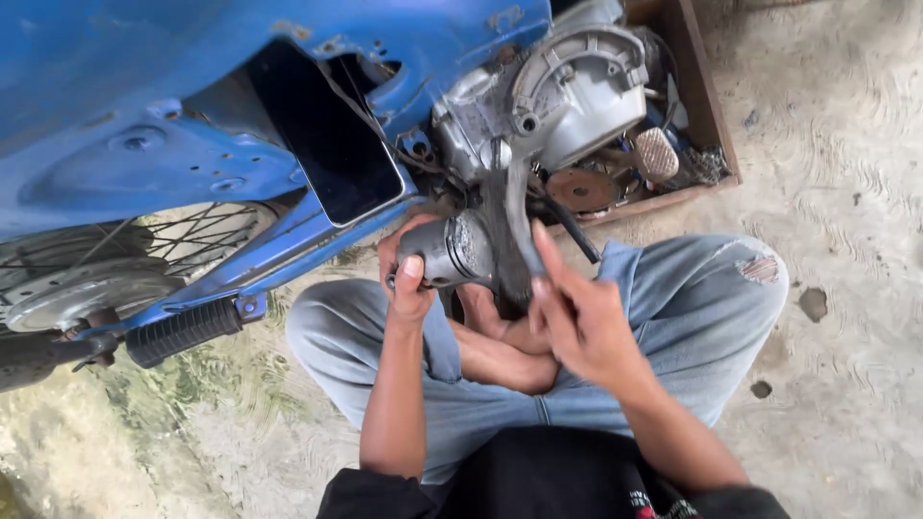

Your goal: The person sits on the floor and uses a wire brush to scrub a metal piston held in their left hand. They rotate the piston to clean different sides and the top surface while working next to a blue motorcycle.

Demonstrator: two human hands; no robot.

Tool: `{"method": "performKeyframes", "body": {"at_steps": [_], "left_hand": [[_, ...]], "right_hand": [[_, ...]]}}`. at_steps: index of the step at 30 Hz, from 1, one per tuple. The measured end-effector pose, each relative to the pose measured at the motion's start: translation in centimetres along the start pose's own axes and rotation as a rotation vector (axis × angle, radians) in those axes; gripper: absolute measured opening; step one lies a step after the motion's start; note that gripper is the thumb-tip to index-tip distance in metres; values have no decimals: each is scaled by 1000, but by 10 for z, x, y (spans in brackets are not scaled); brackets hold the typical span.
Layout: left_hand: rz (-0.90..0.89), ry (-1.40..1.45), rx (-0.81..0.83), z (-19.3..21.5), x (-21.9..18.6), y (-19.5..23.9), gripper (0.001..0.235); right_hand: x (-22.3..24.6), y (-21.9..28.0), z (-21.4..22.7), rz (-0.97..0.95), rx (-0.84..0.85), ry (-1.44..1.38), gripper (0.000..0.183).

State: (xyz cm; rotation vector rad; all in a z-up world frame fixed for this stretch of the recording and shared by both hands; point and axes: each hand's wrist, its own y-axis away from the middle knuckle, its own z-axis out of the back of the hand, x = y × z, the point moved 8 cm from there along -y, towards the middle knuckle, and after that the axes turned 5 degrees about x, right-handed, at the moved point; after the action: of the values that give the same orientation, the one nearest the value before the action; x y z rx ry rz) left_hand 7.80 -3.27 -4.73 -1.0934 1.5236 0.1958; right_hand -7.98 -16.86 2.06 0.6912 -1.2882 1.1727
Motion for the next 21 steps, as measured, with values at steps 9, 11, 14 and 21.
{"method": "performKeyframes", "body": {"at_steps": [9,11,14,21], "left_hand": [[17,54,-33,7,8,10,50],[9,59,-21,6,7,11,49],[-8,70,-10,7,5,9,49],[0,116,35,0,-3,-3,46]], "right_hand": [[-21,6,-4,-75,91,-218,53],[-28,-19,-3,-55,116,-255,53],[-34,-34,-4,-22,184,-297,53],[-39,-24,-2,-47,235,-314,52]]}}
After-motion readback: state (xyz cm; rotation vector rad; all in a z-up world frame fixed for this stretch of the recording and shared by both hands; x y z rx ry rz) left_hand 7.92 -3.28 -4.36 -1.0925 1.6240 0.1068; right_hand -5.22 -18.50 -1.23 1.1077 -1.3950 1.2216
